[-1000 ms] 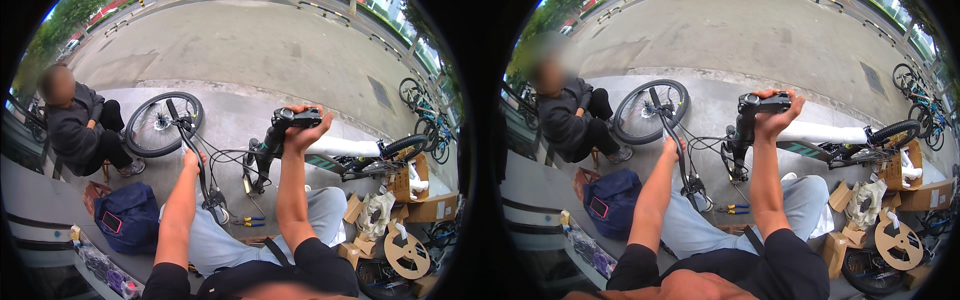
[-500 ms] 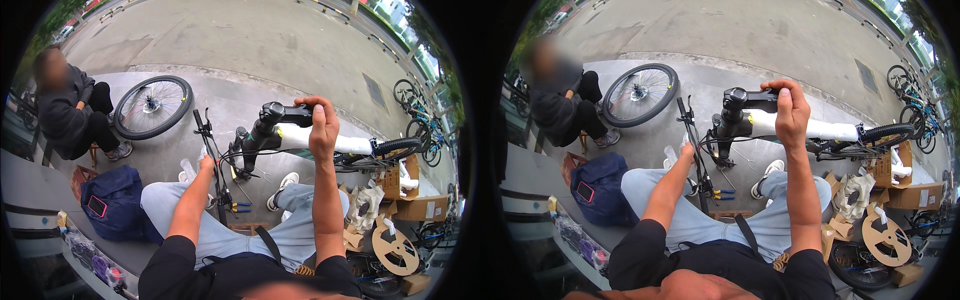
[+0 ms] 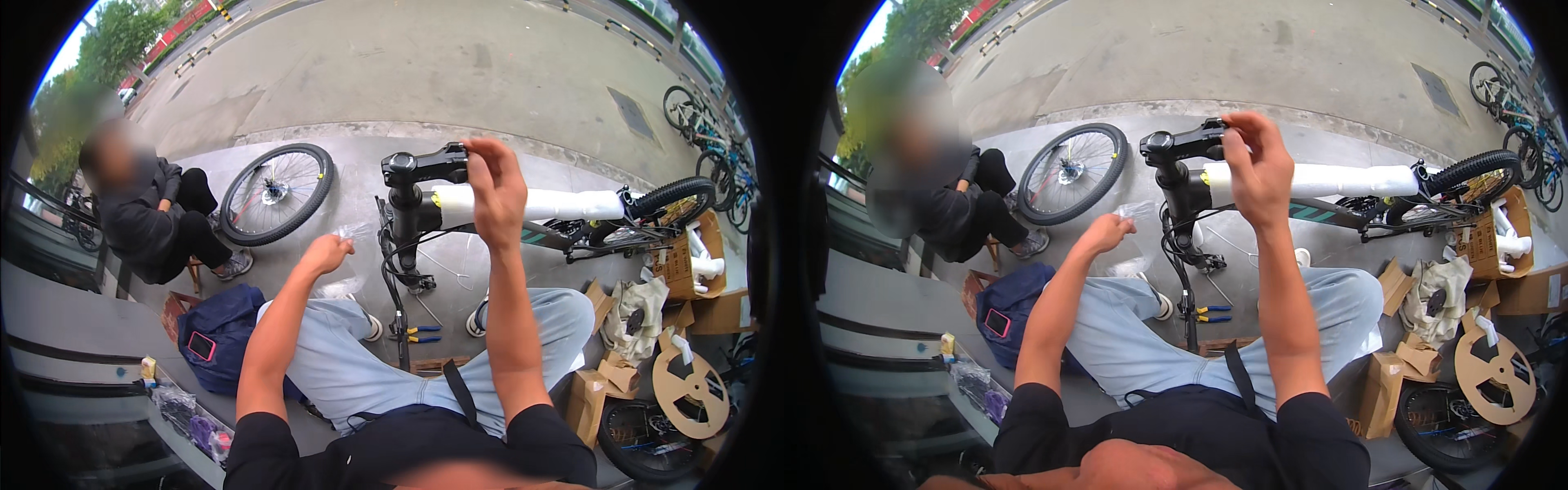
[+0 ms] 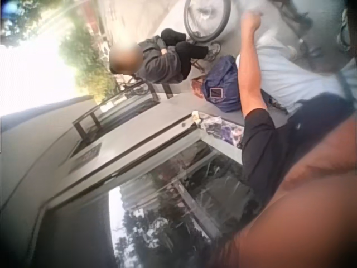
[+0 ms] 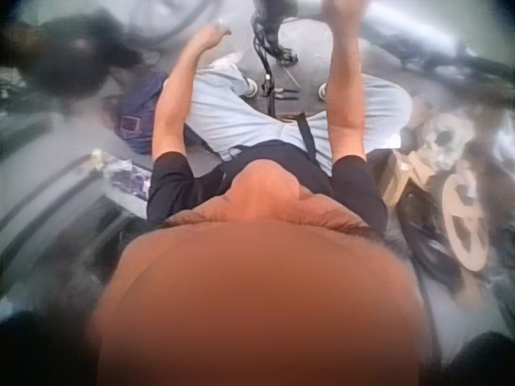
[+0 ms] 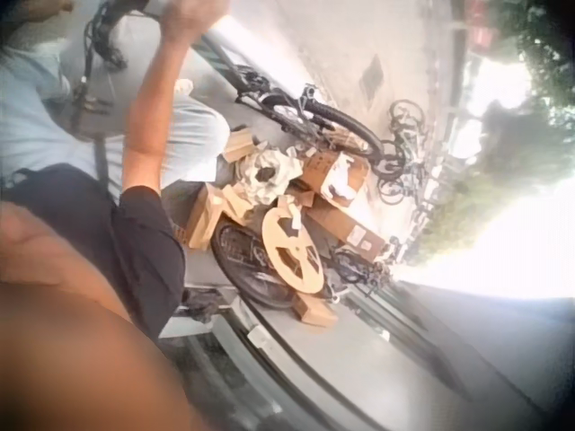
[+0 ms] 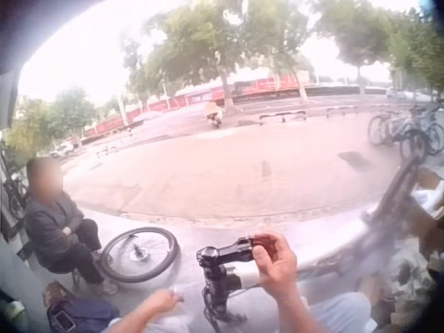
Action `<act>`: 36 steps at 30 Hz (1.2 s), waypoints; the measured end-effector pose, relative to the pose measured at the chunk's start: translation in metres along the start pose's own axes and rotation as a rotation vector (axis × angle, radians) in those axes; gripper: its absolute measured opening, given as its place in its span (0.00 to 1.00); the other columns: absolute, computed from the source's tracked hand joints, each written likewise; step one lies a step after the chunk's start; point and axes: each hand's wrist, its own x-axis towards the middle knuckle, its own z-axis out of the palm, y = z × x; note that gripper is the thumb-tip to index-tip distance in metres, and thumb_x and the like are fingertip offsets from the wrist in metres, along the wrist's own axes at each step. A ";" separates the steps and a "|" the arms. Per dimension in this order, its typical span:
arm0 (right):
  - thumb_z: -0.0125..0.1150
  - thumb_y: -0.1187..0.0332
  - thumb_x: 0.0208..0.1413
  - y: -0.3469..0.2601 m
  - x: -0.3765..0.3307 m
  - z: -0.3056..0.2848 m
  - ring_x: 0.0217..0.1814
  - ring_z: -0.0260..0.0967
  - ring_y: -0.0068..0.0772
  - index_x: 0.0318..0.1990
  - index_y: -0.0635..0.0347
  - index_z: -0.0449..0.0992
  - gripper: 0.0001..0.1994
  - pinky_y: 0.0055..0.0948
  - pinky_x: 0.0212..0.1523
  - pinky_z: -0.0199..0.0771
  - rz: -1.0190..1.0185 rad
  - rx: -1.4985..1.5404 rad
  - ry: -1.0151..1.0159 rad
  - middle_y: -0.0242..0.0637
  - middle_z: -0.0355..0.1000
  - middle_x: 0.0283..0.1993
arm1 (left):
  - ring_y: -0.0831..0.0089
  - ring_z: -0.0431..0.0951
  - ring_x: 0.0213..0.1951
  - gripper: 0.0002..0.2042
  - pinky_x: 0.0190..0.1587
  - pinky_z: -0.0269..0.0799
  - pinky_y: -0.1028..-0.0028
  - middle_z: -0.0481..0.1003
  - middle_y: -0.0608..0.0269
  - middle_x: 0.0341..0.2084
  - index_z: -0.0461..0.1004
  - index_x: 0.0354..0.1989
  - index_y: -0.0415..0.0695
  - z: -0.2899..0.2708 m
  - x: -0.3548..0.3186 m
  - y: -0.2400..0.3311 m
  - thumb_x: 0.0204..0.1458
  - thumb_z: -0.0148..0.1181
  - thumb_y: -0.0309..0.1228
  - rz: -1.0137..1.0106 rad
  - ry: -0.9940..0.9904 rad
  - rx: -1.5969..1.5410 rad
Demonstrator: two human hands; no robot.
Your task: The person removes protective packaging from a bicycle, including cardboard and foam, then handles the front wheel and handlebar assembly. They unwrap the handlebar and install it onto the frame.
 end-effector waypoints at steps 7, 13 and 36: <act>0.55 0.57 0.75 0.126 -0.141 -0.064 0.33 0.79 0.30 0.39 0.62 0.78 0.17 0.29 0.35 0.82 0.488 0.392 0.042 0.43 0.81 0.35 | 0.46 0.85 0.46 0.21 0.53 0.78 0.59 0.85 0.41 0.38 0.89 0.44 0.42 -0.039 -0.063 0.018 0.71 0.54 0.44 -0.117 0.245 -0.301; 0.76 0.59 0.57 0.294 -0.185 -0.025 0.39 0.84 0.34 0.49 0.62 0.83 0.19 0.34 0.42 0.84 0.687 -0.293 -0.268 0.41 0.85 0.42 | 0.48 0.85 0.47 0.18 0.54 0.78 0.57 0.85 0.43 0.41 0.89 0.46 0.43 -0.016 -0.061 0.013 0.70 0.56 0.43 0.023 0.150 -0.037; 0.67 0.69 0.53 0.329 -0.176 0.032 0.47 0.81 0.68 0.39 0.65 0.82 0.09 0.56 0.46 0.83 0.368 -0.768 -0.780 0.60 0.81 0.42 | 0.46 0.84 0.41 0.19 0.50 0.78 0.58 0.83 0.42 0.34 0.90 0.48 0.50 0.001 -0.076 0.027 0.68 0.57 0.46 0.103 -0.285 0.027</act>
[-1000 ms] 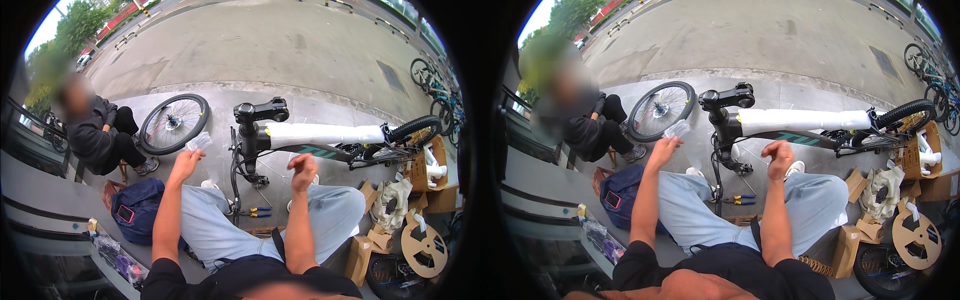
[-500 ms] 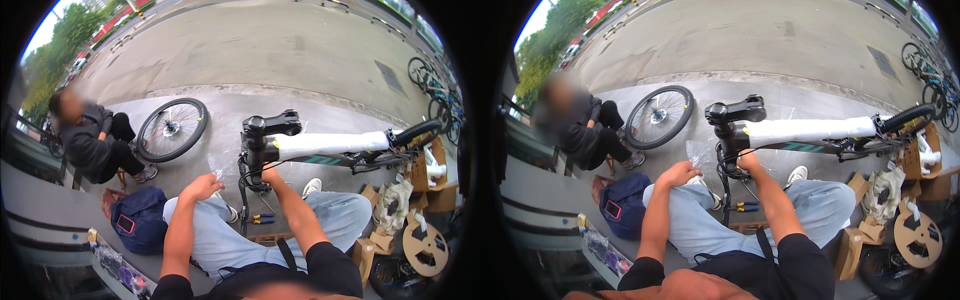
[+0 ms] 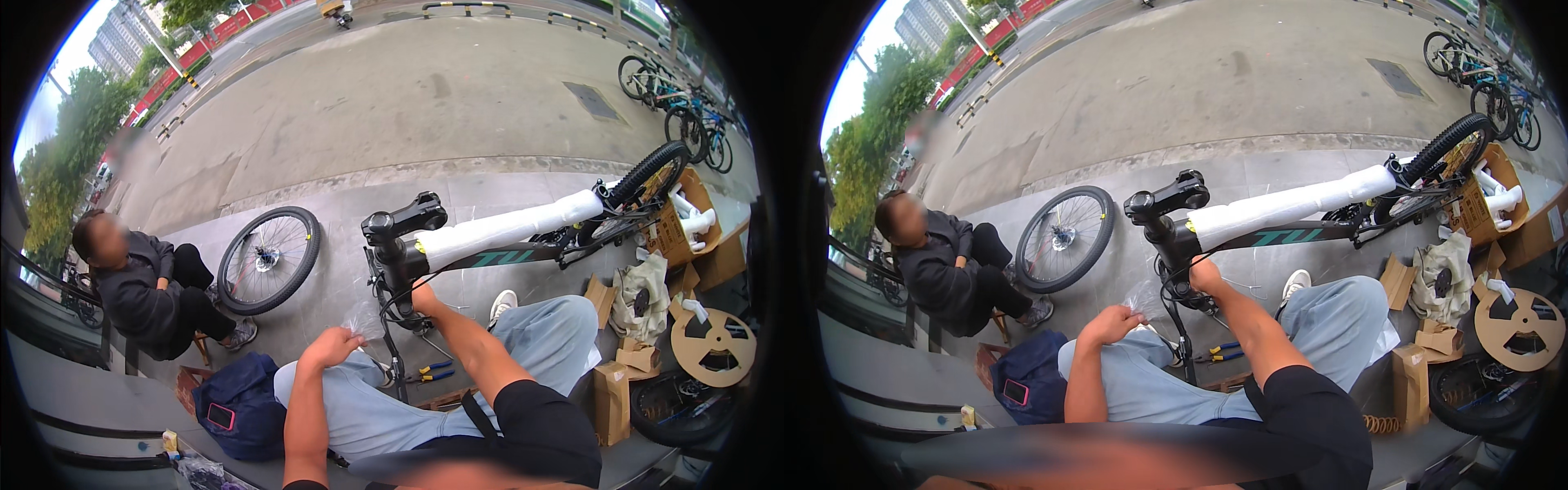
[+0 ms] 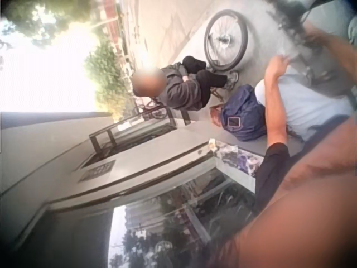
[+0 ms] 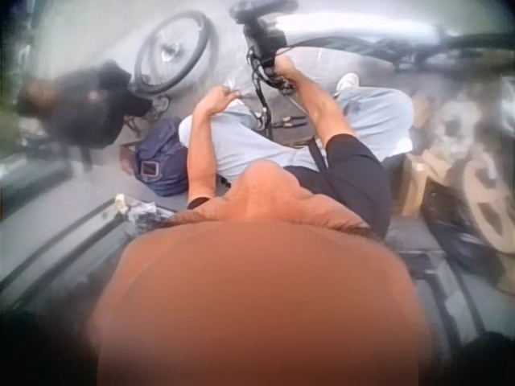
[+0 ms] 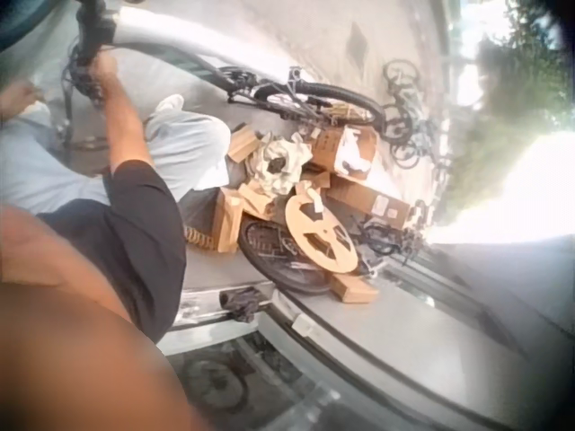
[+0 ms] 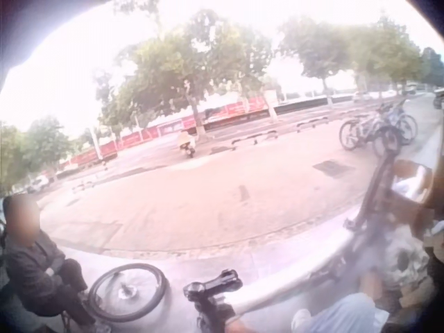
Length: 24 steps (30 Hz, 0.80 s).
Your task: The person removes protective packaging from a bicycle, including cardboard and foam, then handles the front wheel and handlebar assembly. They unwrap the handlebar and install it onto the frame.
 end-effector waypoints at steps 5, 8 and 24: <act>0.70 0.67 0.52 0.012 -0.034 -0.025 0.46 0.82 0.64 0.47 0.61 0.81 0.15 0.57 0.47 0.82 0.098 -0.008 0.246 0.55 0.83 0.41 | 0.44 0.83 0.43 0.19 0.50 0.77 0.57 0.84 0.41 0.36 0.90 0.48 0.49 0.001 0.001 -0.015 0.68 0.57 0.46 -0.010 0.019 -0.007; 0.71 0.66 0.52 0.001 -0.076 -0.062 0.48 0.82 0.62 0.53 0.58 0.80 0.20 0.56 0.49 0.81 0.277 0.012 0.372 0.53 0.83 0.43 | 0.44 0.82 0.45 0.18 0.51 0.77 0.57 0.83 0.41 0.38 0.90 0.47 0.48 -0.002 -0.008 -0.015 0.68 0.58 0.45 0.022 0.033 0.003; 0.73 0.57 0.66 -0.198 -0.239 -0.234 0.74 0.66 0.33 0.76 0.63 0.67 0.36 0.40 0.75 0.66 -0.289 1.113 -0.586 0.41 0.69 0.73 | 0.48 0.82 0.49 0.14 0.53 0.77 0.57 0.83 0.47 0.44 0.86 0.46 0.42 0.000 -0.108 0.117 0.68 0.62 0.40 0.623 -0.400 -0.035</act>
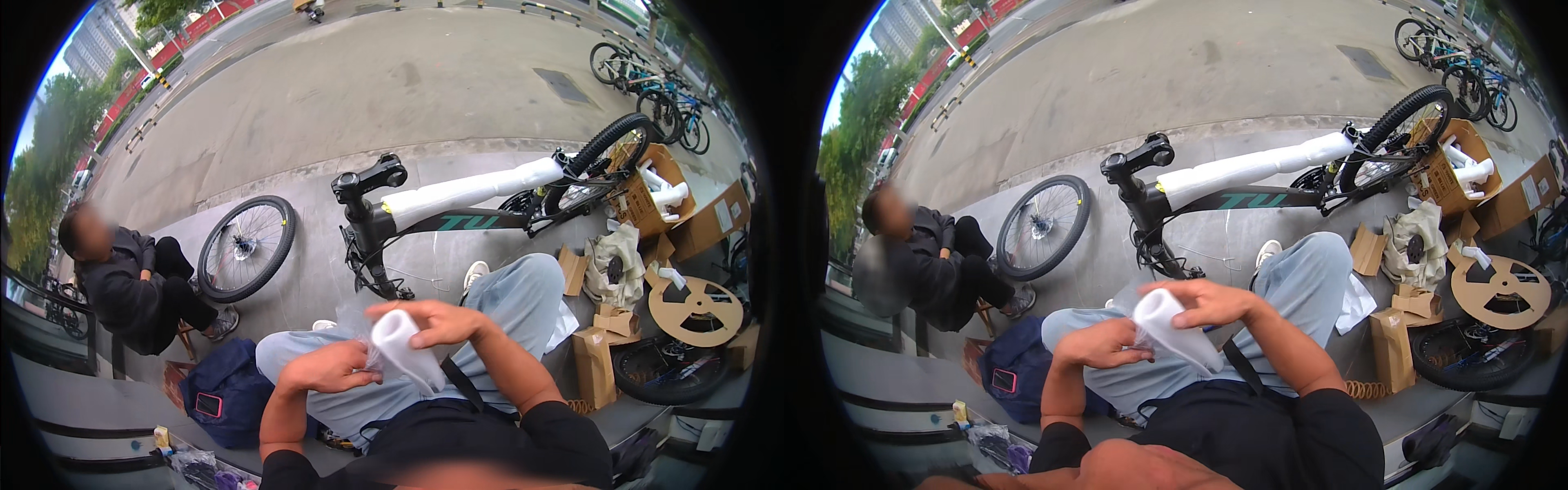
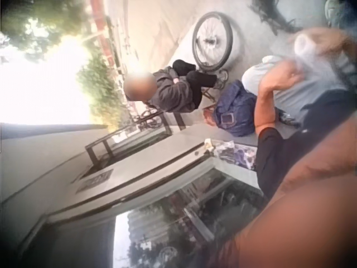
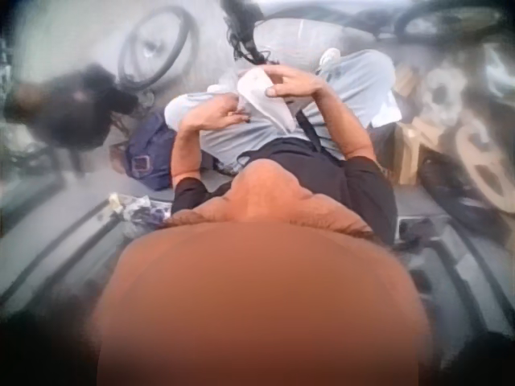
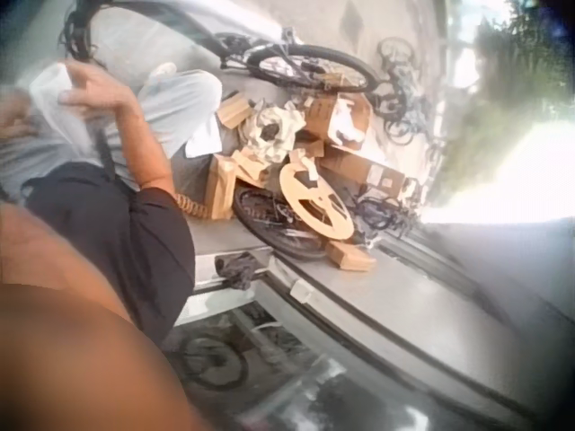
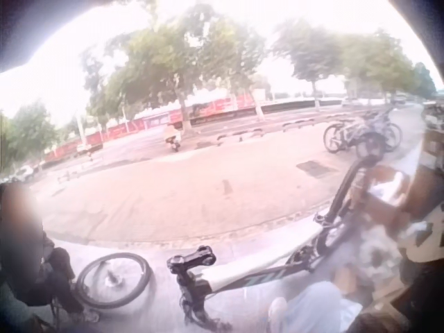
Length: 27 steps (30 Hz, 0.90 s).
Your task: The person removes protective packaging from a bicycle, including cardboard and foam, then handles the front wheel and handlebar assembly. They unwrap the handlebar and install it onto the frame.
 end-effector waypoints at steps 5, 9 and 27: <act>0.74 0.58 0.66 0.034 0.026 0.019 0.61 0.75 0.24 0.66 0.62 0.76 0.27 0.33 0.61 0.76 0.108 -0.174 0.242 0.38 0.79 0.60 | 0.61 0.84 0.42 0.15 0.50 0.79 0.63 0.84 0.51 0.40 0.82 0.53 0.40 0.001 -0.019 0.002 0.65 0.68 0.36 -0.177 0.171 -0.092; 0.80 0.54 0.57 0.038 0.030 0.042 0.54 0.80 0.41 0.60 0.61 0.79 0.29 0.41 0.55 0.80 -0.190 -0.657 0.539 0.44 0.80 0.53 | 0.70 0.79 0.54 0.35 0.57 0.78 0.65 0.79 0.57 0.54 0.66 0.70 0.35 0.042 -0.007 -0.018 0.60 0.77 0.37 -0.019 0.831 -0.650; 0.67 0.61 0.70 0.092 0.002 0.038 0.48 0.79 0.31 0.56 0.54 0.83 0.13 0.34 0.52 0.77 0.002 -0.426 0.172 0.37 0.83 0.43 | 0.60 0.82 0.58 0.28 0.67 0.76 0.57 0.80 0.55 0.56 0.72 0.62 0.38 0.045 0.007 -0.015 0.59 0.78 0.36 0.352 1.338 -1.130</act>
